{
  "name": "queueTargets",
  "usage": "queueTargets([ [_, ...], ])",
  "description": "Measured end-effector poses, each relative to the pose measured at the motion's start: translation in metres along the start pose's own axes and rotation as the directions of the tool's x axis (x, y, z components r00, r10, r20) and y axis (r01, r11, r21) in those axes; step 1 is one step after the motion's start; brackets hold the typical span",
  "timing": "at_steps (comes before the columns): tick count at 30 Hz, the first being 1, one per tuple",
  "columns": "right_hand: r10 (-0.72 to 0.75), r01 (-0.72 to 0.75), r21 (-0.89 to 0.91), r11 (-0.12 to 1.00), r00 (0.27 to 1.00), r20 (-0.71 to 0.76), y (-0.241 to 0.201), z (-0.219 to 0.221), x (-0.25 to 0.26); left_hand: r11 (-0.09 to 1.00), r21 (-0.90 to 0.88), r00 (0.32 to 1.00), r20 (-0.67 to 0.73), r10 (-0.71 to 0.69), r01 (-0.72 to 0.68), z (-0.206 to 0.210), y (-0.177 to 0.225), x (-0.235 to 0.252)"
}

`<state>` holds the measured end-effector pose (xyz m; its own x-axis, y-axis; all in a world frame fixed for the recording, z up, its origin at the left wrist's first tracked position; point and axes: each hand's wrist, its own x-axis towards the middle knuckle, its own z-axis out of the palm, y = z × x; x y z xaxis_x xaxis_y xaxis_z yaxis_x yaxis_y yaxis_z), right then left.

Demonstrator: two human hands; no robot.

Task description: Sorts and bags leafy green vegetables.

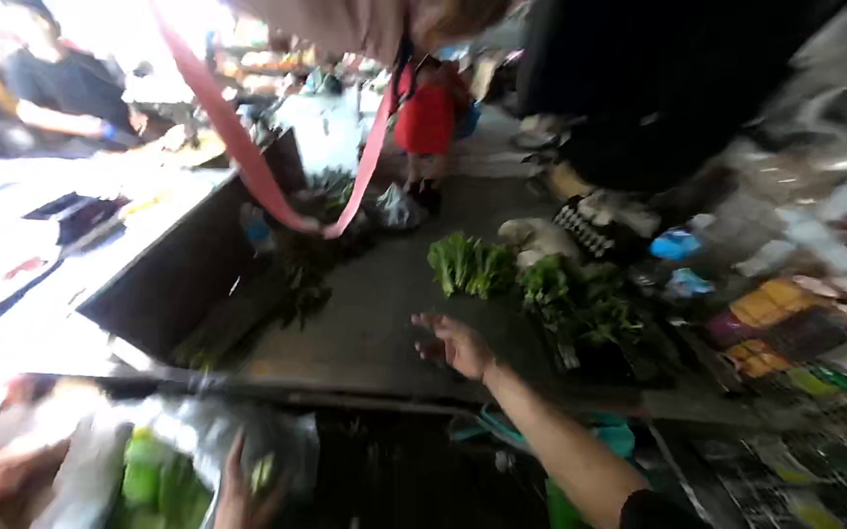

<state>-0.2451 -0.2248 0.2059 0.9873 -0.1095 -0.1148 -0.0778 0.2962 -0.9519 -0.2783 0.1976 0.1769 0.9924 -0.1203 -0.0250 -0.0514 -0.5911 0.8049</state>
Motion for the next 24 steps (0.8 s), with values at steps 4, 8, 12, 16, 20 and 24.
queueTargets([
  [4,-0.197,0.271,-0.189,0.944,0.921,0.337,-0.027,0.052,-0.015,0.997,0.079,0.998,0.063,0.022,-0.027,0.008,0.086,0.022],
  [8,-0.278,0.405,-0.221,0.887,0.851,0.445,-0.029,0.073,-0.033,0.980,0.018,0.969,0.158,0.191,-0.196,0.035,0.128,0.031],
  [12,-0.245,0.562,-0.406,0.721,0.755,0.609,-0.017,0.078,-0.053,0.981,0.087,0.952,0.270,0.143,-0.172,0.066,0.146,0.017],
  [16,-0.143,0.525,-0.503,0.686,0.776,0.614,-0.001,0.073,-0.063,0.976,0.129,0.937,0.327,0.123,-0.173,0.080,0.146,0.006],
  [20,-0.058,0.397,-0.437,0.807,0.790,0.610,0.014,0.062,-0.066,0.981,0.135,0.926,0.369,0.083,-0.142,0.090,0.142,-0.001],
  [24,0.043,0.331,-0.566,0.755,0.836,0.547,0.013,0.051,-0.081,0.984,0.128,0.946,0.314,0.079,-0.124,0.106,0.155,-0.021],
])
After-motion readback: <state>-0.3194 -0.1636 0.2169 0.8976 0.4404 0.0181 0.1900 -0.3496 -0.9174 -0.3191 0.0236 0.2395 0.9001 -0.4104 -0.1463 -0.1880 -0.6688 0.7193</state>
